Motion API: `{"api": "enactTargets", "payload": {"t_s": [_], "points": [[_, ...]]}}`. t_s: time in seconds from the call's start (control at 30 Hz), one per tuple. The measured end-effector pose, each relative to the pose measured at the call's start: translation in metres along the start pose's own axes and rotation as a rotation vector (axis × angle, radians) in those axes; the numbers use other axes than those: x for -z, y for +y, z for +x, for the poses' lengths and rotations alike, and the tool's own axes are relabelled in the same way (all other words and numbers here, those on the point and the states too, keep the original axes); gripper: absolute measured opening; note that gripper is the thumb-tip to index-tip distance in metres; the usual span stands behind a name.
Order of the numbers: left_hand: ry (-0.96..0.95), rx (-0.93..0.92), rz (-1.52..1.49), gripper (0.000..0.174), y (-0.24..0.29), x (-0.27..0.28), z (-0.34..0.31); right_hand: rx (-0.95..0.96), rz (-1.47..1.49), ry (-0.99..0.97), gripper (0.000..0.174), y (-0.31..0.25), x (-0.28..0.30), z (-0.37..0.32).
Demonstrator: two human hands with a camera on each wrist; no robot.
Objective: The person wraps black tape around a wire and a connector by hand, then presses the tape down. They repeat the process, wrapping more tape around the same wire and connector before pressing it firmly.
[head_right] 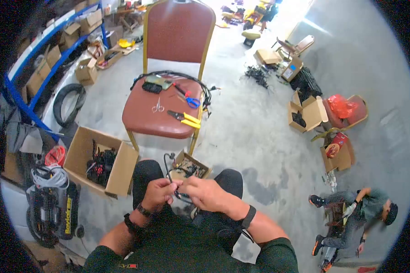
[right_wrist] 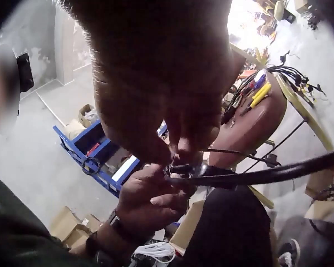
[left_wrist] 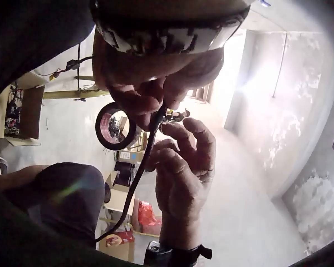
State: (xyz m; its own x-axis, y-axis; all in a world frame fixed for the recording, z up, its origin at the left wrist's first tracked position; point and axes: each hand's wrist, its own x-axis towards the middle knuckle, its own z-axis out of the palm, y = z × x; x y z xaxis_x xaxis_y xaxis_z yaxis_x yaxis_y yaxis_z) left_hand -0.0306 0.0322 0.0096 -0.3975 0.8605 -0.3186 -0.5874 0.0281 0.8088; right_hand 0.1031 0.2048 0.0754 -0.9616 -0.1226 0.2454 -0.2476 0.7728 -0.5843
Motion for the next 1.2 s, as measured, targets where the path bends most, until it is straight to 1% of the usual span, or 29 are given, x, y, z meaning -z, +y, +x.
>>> {"api": "enactTargets", "payload": {"t_s": [0.07,0.17,0.27,0.3,0.43,0.6,0.83,0.93,1.0,1.1,1.13,1.2], "points": [[-0.017,0.020,-0.023,0.023,-0.002,0.002,0.001,0.098,-0.128,-0.003,0.027,0.000,0.000,0.003],[-0.026,0.041,-0.031,0.023,-0.003,0.003,-0.001,0.181,-0.236,0.024,0.022,0.003,-0.006,-0.001],[-0.017,0.073,-0.052,0.022,-0.002,0.002,-0.002,0.192,-0.297,0.037,0.019,0.003,-0.010,-0.003],[-0.024,0.076,-0.043,0.023,-0.004,0.004,-0.001,0.226,-0.305,0.065,0.019,0.001,-0.009,0.000],[-0.021,0.088,-0.027,0.020,0.002,-0.001,-0.005,0.271,-0.342,0.070,0.019,0.003,-0.009,0.001],[-0.031,0.088,-0.008,0.021,-0.007,0.005,-0.002,0.314,-0.364,0.101,0.016,-0.001,-0.004,0.007],[-0.032,0.078,0.054,0.021,0.000,0.002,-0.006,0.299,-0.350,0.049,0.015,0.002,-0.009,0.004],[-0.011,0.101,0.015,0.020,0.000,0.001,-0.007,0.292,-0.343,0.032,0.015,0.003,-0.011,0.002],[-0.012,0.084,0.028,0.020,0.002,0.000,-0.007,0.284,-0.338,0.022,0.015,0.003,-0.012,0.001],[0.003,0.078,0.067,0.020,0.009,-0.005,-0.007,0.269,-0.282,0.027,0.014,0.004,-0.012,0.002],[0.010,0.080,0.082,0.020,0.010,-0.006,-0.008,0.235,-0.263,0.020,0.012,0.005,-0.013,0.002],[-0.002,0.024,0.110,0.022,0.000,-0.001,-0.004,0.161,-0.215,0.002,0.011,0.007,-0.016,0.000]]}}
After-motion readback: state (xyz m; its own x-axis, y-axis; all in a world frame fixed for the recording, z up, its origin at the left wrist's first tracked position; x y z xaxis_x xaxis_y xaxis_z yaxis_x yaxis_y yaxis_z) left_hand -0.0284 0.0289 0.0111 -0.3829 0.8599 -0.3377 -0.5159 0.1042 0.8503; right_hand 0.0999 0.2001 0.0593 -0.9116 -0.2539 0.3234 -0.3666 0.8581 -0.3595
